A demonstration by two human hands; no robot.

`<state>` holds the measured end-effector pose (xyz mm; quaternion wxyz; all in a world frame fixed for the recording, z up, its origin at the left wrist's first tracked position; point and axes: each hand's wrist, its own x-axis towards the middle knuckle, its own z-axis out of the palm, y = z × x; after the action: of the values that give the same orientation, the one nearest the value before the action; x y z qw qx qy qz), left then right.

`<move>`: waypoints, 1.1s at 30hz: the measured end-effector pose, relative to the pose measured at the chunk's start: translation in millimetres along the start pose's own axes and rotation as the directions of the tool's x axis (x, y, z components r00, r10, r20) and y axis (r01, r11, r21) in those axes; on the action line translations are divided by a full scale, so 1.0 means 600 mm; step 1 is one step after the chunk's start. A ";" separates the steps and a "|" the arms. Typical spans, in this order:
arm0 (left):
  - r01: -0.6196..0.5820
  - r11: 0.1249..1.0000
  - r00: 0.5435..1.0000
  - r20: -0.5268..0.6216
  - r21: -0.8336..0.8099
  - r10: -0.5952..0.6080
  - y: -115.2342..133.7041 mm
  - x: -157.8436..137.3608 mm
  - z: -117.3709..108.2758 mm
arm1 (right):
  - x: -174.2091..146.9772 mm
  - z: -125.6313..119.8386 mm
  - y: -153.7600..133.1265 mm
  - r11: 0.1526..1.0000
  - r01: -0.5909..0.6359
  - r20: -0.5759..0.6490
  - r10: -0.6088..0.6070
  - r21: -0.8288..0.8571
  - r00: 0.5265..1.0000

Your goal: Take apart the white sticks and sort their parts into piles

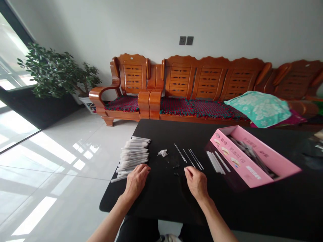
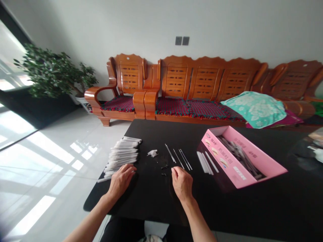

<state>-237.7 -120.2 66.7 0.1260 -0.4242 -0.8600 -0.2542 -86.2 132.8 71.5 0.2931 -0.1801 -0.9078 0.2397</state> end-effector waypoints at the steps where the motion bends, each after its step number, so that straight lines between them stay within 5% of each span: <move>1: -0.008 1.000 1.000 -0.018 -0.021 0.008 0.009 0.004 -0.003 | 0.001 0.000 -0.007 0.999 -0.018 0.019 0.017 0.028 1.000; 6: -0.068 0.989 0.994 -0.089 -0.129 0.056 0.070 0.035 0.003 | 0.011 0.015 -0.050 0.923 -0.205 0.240 0.129 0.326 0.962; 11: -0.105 0.943 0.993 -0.092 -0.317 0.079 0.128 0.064 0.038 | 0.020 0.031 -0.076 0.632 -0.473 0.439 0.225 0.614 0.870; 14: -0.061 0.905 0.997 -0.073 -0.421 0.033 0.149 0.072 0.062 | 0.019 0.030 -0.078 0.565 -0.476 0.434 0.218 0.674 0.874; 21: -0.019 0.845 0.999 -0.033 -0.535 0.002 0.172 0.078 0.081 | 0.012 0.024 -0.061 0.560 -0.486 0.399 0.280 0.671 0.873; 25: 0.125 0.762 0.983 -0.027 -0.636 -0.184 0.176 0.078 0.069 | 0.011 0.025 -0.047 0.460 -0.533 0.353 0.423 0.710 0.835; 27: 0.277 0.618 0.945 0.093 -0.736 -0.312 0.173 0.083 0.070 | 0.012 0.024 -0.041 0.394 -0.528 0.337 0.458 0.752 0.823; 29: 0.407 0.358 0.888 0.272 -0.840 -0.371 0.168 0.093 0.075 | 0.014 0.022 -0.040 0.355 -0.518 0.336 0.463 0.778 0.820; 31: 0.452 0.057 0.832 0.397 -0.890 -0.388 0.164 0.107 0.082 | 0.016 0.022 -0.043 0.337 -0.520 0.348 0.454 0.785 0.820; 33: 0.432 -0.152 0.794 0.455 -0.889 -0.402 0.162 0.121 0.088 | 0.018 0.021 -0.049 0.324 -0.529 0.368 0.443 0.785 0.817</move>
<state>-204.7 6.8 85.9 -0.3008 -0.0899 -0.5223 -0.7929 -107.8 109.6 83.0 0.2172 -0.2614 -0.5767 0.7429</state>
